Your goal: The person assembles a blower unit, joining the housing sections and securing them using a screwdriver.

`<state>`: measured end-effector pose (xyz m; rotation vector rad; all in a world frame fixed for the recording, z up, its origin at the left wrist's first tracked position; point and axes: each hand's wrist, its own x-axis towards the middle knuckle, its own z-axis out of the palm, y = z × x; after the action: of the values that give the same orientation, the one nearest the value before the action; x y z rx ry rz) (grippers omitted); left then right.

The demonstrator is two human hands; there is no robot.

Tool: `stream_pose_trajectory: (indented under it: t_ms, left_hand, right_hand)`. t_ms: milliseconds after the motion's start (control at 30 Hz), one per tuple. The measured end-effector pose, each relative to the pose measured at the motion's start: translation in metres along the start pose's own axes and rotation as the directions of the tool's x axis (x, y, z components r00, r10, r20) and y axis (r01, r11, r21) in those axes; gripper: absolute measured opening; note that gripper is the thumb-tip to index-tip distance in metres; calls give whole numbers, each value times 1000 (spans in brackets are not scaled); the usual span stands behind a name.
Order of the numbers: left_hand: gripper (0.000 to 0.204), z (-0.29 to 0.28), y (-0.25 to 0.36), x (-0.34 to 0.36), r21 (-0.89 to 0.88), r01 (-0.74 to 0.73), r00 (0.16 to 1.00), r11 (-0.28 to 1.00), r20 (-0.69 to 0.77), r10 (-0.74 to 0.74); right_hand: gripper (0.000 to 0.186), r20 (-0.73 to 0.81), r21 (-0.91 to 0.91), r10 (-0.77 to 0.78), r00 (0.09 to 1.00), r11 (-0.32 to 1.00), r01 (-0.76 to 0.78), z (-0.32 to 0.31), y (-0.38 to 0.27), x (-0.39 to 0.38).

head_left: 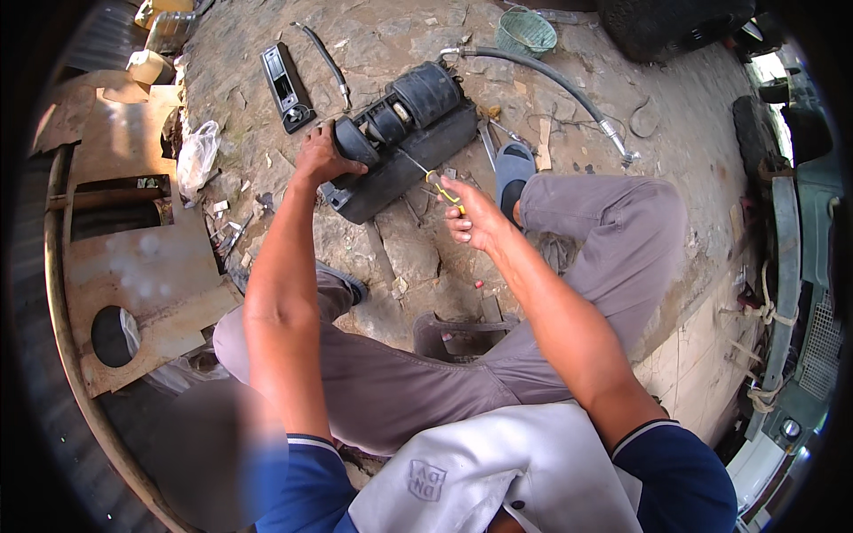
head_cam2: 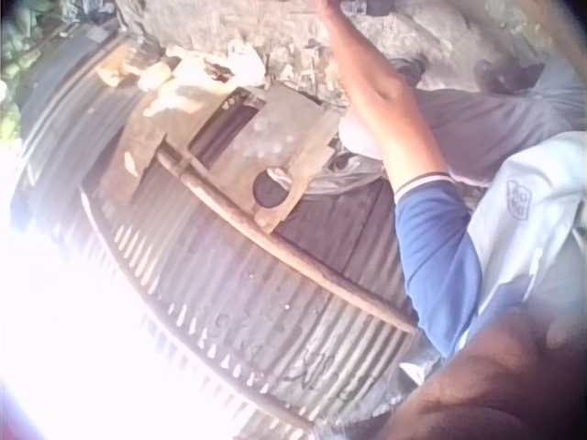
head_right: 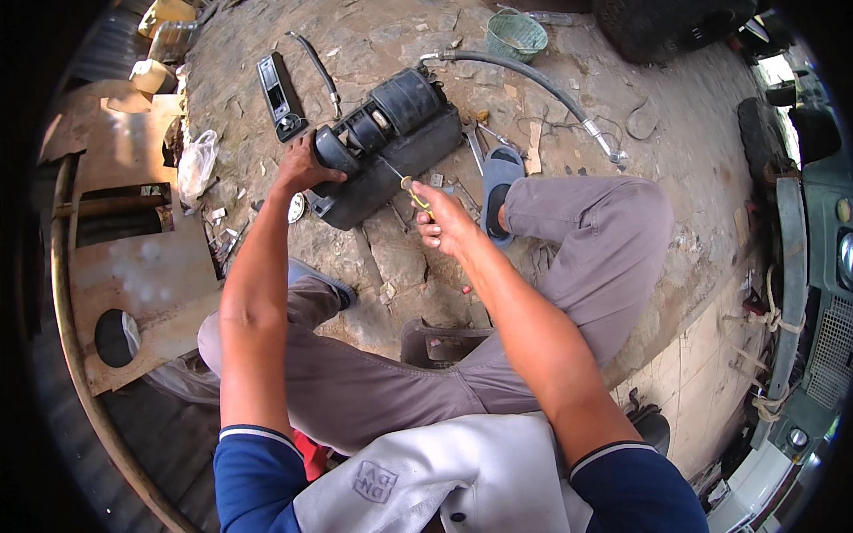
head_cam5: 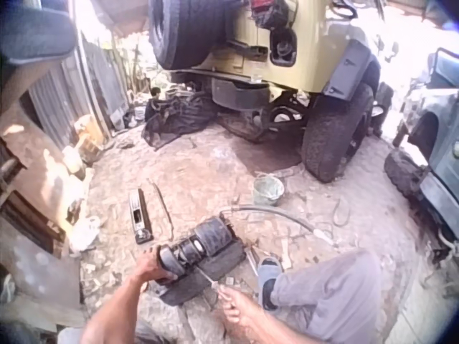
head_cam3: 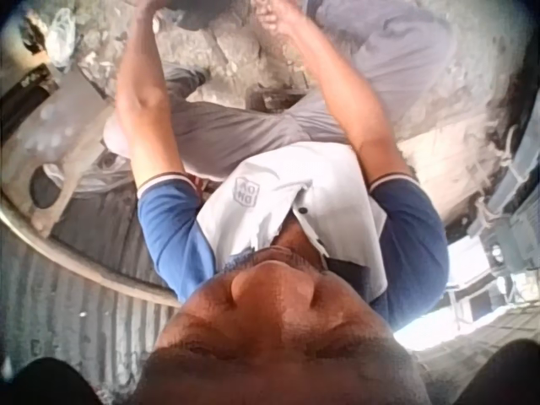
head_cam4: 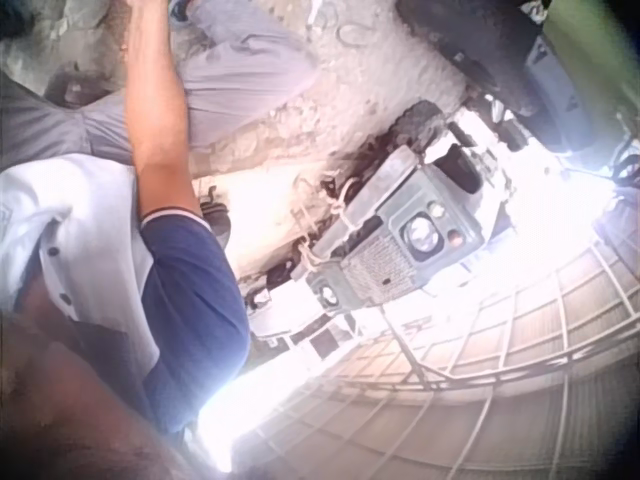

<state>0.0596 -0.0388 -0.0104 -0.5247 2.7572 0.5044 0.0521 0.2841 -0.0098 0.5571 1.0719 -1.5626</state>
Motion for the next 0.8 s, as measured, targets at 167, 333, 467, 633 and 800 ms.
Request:
stream_pose_trajectory:
  t_ms: [167, 333, 467, 633, 800]
  left_hand:
    - [133, 1, 5, -3, 19, 28, 998, 999, 47, -29]
    - [134, 3, -4, 2, -30, 6, 1000, 1000, 30, -6]
    - [133, -2, 3, -2, 22, 22, 998, 1000, 65, -23]
    - [132, -2, 10, 8, 1, -24, 1000, 1000, 2, 24]
    - [132, 5, -6, 0, 22, -2, 1000, 1000, 7, 2]
  right_hand:
    - [59, 23, -992, -758, 652, 66, 111, 1, 27, 3]
    - [52, -220, -635, -296, 929, 767, 94, 3, 19, 4]
    - [50, -146, -805, -626, 766, 525, 276, 2, 27, 5]
    - [53, -128, -891, -755, 644, 373, 260, -11, 37, 39]
    - [57, -142, -489, -290, 946, 852, 188, 11, 17, -4]
